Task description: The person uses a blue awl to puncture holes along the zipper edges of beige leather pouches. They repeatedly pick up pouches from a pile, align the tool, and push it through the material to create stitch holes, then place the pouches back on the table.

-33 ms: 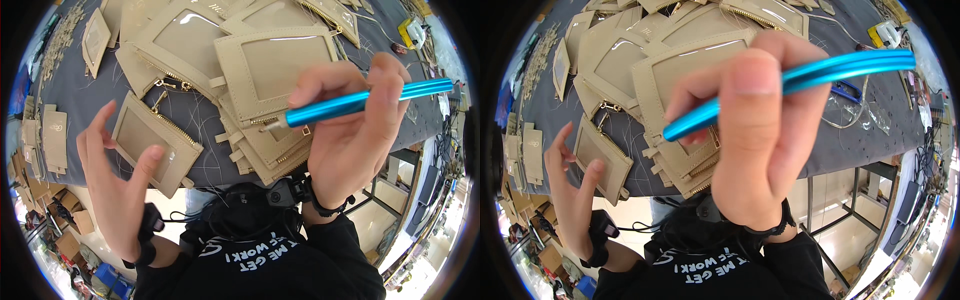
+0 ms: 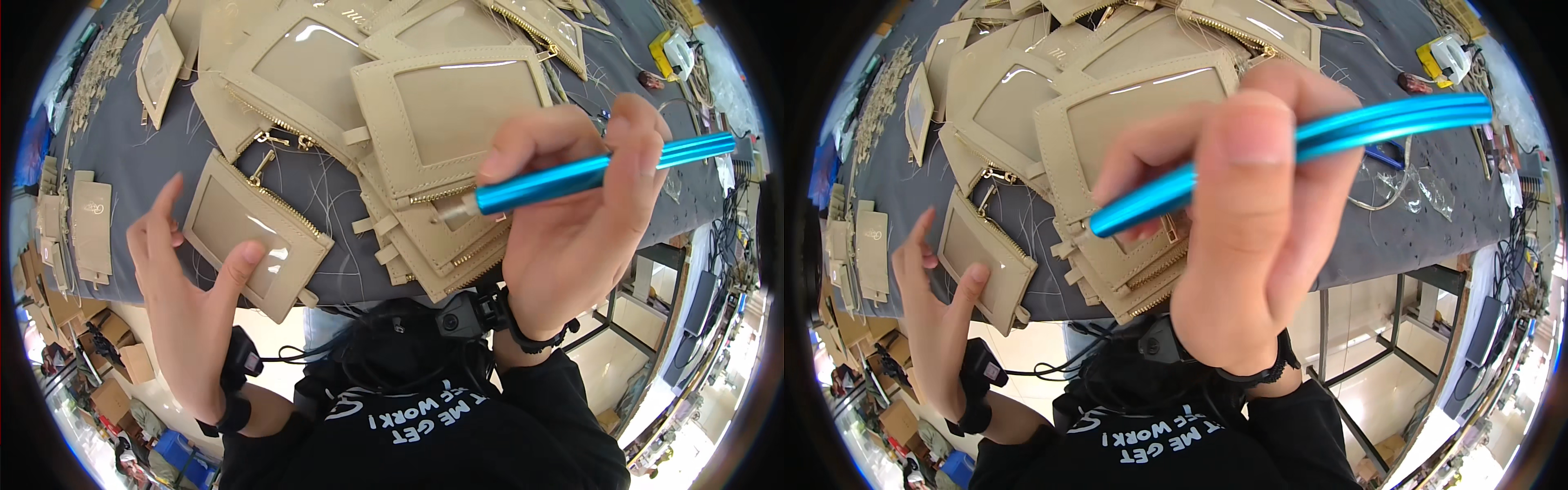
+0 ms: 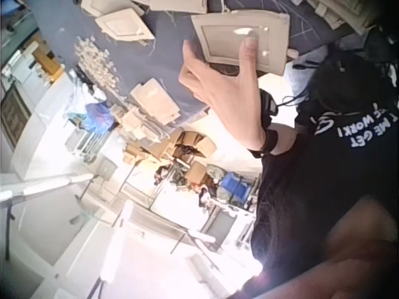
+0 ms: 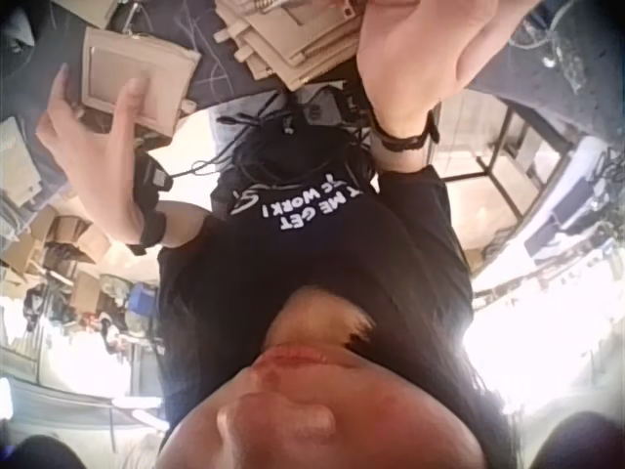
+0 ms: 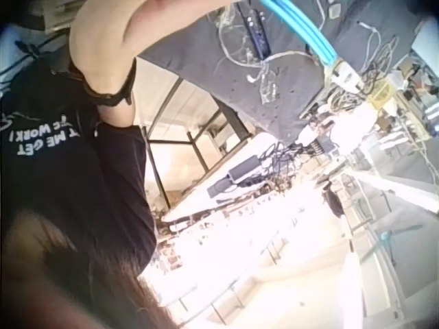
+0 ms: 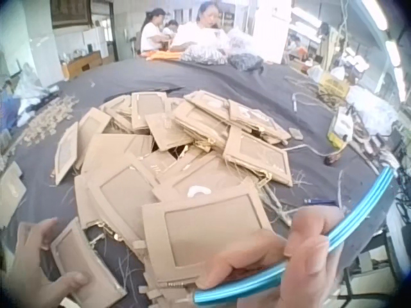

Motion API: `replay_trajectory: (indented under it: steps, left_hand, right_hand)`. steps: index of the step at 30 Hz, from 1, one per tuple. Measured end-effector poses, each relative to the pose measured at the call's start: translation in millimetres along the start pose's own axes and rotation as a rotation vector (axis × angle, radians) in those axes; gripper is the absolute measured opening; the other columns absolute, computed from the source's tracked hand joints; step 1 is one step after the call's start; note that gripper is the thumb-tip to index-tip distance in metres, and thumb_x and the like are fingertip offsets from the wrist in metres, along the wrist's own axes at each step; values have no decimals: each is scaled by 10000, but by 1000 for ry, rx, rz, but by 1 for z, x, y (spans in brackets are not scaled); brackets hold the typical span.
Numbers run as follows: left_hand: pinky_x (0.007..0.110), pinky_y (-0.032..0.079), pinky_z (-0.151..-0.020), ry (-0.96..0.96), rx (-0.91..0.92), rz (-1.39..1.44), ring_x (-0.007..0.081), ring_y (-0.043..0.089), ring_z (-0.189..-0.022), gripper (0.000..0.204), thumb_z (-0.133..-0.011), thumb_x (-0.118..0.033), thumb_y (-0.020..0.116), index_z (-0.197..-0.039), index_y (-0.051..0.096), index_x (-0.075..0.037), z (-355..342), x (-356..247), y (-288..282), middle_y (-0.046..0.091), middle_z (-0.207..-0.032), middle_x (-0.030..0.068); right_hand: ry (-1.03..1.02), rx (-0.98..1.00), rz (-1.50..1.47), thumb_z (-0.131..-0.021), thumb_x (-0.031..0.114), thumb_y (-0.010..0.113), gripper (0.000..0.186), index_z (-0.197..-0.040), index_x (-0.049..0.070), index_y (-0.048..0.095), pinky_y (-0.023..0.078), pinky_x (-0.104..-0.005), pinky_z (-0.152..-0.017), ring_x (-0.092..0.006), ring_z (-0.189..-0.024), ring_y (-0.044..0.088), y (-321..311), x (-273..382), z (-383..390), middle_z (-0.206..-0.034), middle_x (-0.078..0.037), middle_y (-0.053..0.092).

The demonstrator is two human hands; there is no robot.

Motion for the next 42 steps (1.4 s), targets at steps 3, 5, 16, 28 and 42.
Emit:
replay_trajectory:
  steps: [3, 5, 16, 28, 42]
  left_hand:
    - [370, 367, -850, -92, 35, -59, 239, 413, -941, 655, -642, -387, 744, -1122, 486, -24, -4, 18, 5, 412, -1025, 104]
    - [367, 370, -846, -132, 31, -47, 236, 414, -945, 632, -647, -370, 749, -1089, 475, -12, -2, 18, 5, 413, -1020, 105]
    - [240, 399, -761, 279, -540, 644, 132, 511, -826, 375, -754, 5, 688, -1040, 446, -5, 5, -23, -14, 514, -945, 81]
    - [278, 442, -682, 650, -347, 141, 185, 526, -767, 427, -646, -39, 750, -1020, 549, -88, -4, -99, 20, 540, -886, 55]
    - [256, 381, -730, 399, -32, 276, 143, 459, -820, 353, -826, -175, 621, -1158, 563, -71, -29, -57, 15, 462, -885, 52]
  right_hand:
    - [35, -47, -145, -971, 331, 241, 268, -1021, 95, 356, 361, -264, -406, -179, -427, 435, -9, -3, 2, -622, -158, 515]
    - [15, -38, -167, -975, 320, 231, 264, -1012, 94, 362, 339, -270, -394, -172, -413, 402, -13, -1, 1, -624, -147, 512]
    - [-138, -97, -280, -967, 282, 305, 213, -932, 91, 393, 264, -245, -419, -102, -417, 322, -35, 39, 3, -613, -56, 478]
    - [-197, -80, -347, -964, 230, 353, 173, -910, 78, 415, 244, -242, -452, -87, -450, 286, -54, 67, 5, -608, -34, 436]
    - [-95, -59, -325, -976, 293, 281, 226, -911, 102, 383, 250, -257, -326, -108, -380, 331, -30, 52, 5, -559, -48, 440]
Point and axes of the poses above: each hand's wrist, its own z-axis away from the middle knuckle, its own y-axis out of the palm, x = y × z, the point moved 2 cm from there along -z, towards the middle knuckle
